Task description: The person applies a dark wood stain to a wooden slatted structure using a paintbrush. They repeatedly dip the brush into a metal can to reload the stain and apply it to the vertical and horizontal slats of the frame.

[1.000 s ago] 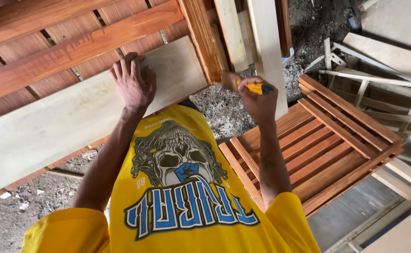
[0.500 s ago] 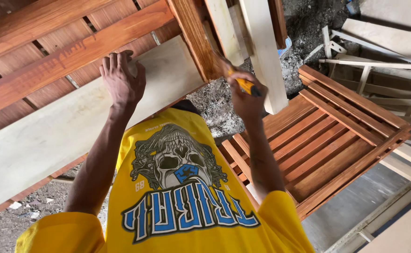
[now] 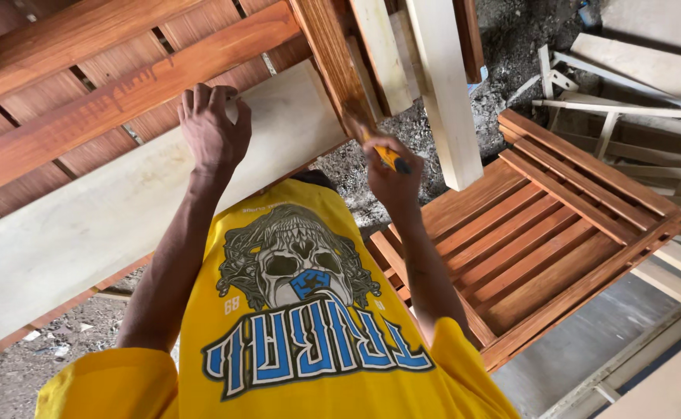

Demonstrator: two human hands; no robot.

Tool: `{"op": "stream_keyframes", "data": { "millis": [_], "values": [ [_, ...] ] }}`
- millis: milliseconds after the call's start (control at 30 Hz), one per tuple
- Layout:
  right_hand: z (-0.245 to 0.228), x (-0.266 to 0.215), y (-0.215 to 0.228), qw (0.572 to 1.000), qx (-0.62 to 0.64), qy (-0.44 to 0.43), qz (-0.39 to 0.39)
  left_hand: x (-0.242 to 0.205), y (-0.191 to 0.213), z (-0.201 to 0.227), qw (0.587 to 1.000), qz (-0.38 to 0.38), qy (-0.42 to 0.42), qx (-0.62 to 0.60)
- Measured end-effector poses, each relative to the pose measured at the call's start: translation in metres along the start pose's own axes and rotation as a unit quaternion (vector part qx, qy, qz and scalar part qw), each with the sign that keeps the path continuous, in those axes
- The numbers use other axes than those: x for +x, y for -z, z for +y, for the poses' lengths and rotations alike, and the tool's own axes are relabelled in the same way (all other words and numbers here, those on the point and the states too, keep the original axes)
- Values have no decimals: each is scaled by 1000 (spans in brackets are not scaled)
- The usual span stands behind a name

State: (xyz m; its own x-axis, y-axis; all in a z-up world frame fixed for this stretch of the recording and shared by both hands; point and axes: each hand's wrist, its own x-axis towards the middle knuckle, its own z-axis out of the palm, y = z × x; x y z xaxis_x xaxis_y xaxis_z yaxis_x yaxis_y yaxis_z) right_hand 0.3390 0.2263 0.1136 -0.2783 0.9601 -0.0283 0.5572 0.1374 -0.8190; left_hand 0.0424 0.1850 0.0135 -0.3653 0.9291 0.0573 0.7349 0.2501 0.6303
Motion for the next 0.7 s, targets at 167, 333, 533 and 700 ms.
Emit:
{"op": "stream_keyframes", "data": {
  "millis": [167,333,533,700],
  "values": [
    [-8,-23,37,995,6,-95,-39,2,1,-4,1000,4,-12,-19],
    [-7,56,28,992,-37,118,24,8,-4,-2,999,34,-16,-14],
    [25,132,-8,985,33,124,-112,7,0,-6,999,27,-16,-43],
    [50,68,42,967,-21,132,-217,4,4,-3,998,48,-19,-39]
  ]
}}
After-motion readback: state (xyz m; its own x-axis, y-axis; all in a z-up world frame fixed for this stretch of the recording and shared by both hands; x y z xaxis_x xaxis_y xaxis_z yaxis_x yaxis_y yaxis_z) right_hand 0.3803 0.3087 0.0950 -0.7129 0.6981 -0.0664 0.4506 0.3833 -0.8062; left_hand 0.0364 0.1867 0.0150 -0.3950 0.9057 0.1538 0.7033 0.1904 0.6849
